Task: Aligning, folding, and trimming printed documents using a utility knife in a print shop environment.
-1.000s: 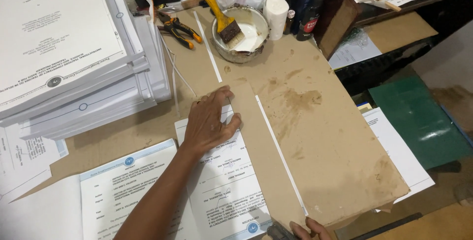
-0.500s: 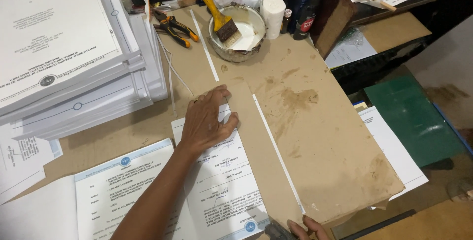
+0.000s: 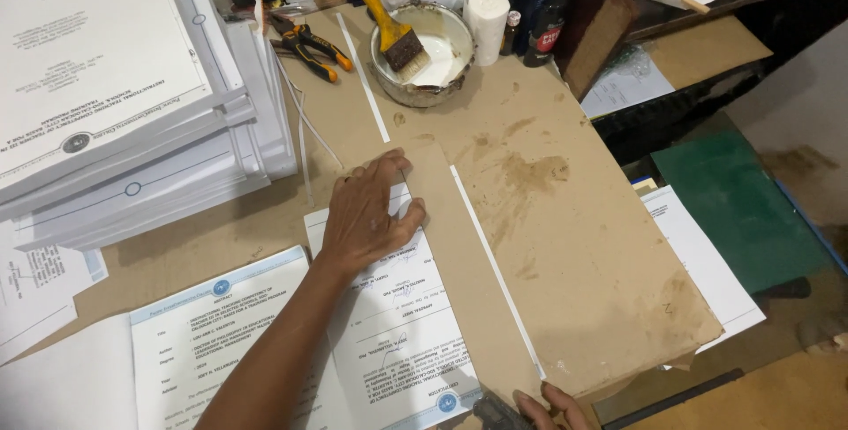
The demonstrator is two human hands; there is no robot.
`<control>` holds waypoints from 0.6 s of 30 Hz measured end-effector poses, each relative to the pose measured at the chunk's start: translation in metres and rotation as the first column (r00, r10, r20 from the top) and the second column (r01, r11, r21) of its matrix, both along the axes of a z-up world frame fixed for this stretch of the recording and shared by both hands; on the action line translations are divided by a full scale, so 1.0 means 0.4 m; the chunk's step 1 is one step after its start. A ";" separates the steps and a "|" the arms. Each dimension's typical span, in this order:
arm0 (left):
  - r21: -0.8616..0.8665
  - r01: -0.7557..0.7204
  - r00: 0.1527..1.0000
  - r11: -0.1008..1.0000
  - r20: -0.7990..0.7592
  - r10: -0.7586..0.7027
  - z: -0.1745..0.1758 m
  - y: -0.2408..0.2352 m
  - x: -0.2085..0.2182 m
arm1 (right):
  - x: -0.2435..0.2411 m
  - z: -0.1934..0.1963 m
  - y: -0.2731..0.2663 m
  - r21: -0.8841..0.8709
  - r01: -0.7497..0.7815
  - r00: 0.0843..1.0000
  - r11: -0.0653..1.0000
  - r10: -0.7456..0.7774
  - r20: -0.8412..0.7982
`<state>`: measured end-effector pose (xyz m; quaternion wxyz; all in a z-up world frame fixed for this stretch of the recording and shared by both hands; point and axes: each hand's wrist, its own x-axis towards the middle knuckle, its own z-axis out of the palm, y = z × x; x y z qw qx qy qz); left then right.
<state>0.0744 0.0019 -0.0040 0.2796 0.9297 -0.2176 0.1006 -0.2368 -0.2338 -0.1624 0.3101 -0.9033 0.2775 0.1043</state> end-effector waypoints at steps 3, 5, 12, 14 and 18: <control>0.015 0.006 0.995 1.000 -0.098 -0.004 0.014 0.002 0.001 | 0.054 0.157 0.093 0.539 0.648 0.710 0.537 -0.682 -0.175; -0.044 0.034 0.999 0.998 0.038 -0.033 0.002 -0.001 0.017 | 0.056 0.245 0.209 0.162 0.304 0.591 0.939 -0.319 0.741; 0.013 0.047 0.999 0.999 -0.001 -0.047 0.036 -0.008 -0.034 | 0.052 0.315 0.182 -0.048 0.183 0.562 0.982 -0.065 0.825; -0.016 0.018 1.000 1.000 -0.017 -0.018 0.058 -0.017 -0.039 | 0.049 0.311 0.174 -0.111 0.169 0.601 0.979 -0.013 0.799; 0.022 0.003 1.000 1.000 -0.015 -0.003 0.056 -0.021 -0.038 | 0.037 0.306 0.166 -0.070 0.107 0.621 0.992 -0.011 0.784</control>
